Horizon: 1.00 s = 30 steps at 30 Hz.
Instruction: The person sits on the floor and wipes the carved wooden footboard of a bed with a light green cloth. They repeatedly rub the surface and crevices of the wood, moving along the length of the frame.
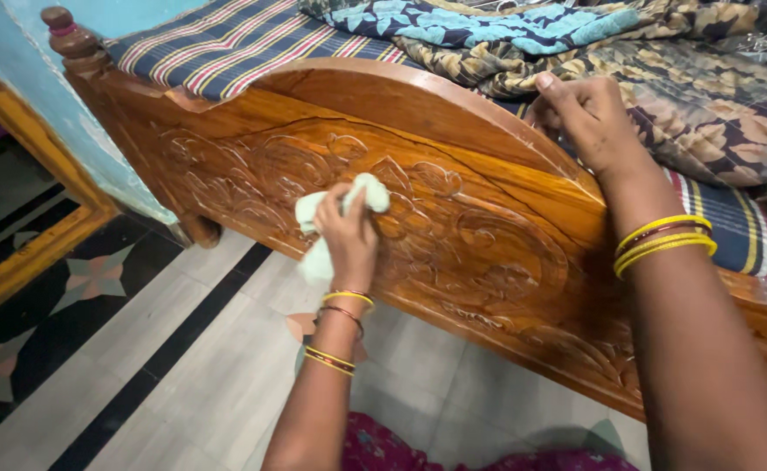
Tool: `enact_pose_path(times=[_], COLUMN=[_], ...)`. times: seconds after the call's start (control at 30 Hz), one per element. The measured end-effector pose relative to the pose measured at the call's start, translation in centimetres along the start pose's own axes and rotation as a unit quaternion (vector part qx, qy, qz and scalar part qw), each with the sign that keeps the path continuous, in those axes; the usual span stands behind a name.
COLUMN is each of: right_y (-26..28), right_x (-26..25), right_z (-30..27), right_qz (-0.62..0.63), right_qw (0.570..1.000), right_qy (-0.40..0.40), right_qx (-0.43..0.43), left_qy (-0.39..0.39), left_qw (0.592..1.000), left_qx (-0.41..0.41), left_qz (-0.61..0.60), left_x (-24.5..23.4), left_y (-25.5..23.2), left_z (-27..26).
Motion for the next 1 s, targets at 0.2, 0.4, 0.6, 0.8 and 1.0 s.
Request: enact_pose_path(times=[0.2,0.4,0.6,0.8,1.0], right_y=[-0.4,-0.8,-0.9,-1.3,-1.5], right_x=[0.0,0.0,0.1,0.2,0.3], right_z=[-0.2,0.1,0.3,0.7,0.3], right_qz=[0.035,0.014,0.017,-0.014,0.006], right_qw=[0.999,1.000,1.000,1.000,1.000], right_qy=[0.008,0.007,0.013,0.025,0.020], right_qx=[0.002,0.006,0.011,-0.001,0.017], left_qy=[0.085,0.037,-0.162,-0.176,-0.042], left_qw=[0.990,0.997,0.944,0.907,0.941], left_qx=[0.104,-0.017,-0.228,-0.268,-0.228], left_qz=[-0.049,-0.068,-0.174,-0.274,-0.246], left_x=[3.8,2.9,3.9,7.6,7.4], left_y=[-4.4,-4.7,1.3,-2.7,-10.1], left_z=[-4.7,-4.3,-3.2,-9.6,-12.5])
Point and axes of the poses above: each hand's wrist, its own z-axis towards the middle knuckle, its own x-axis out of the palm, y = z × x, the point moved 3 cm from there along z, towards the middle knuckle, and after that the axes turned 4 degrees about -z, right-handed, at the moved point
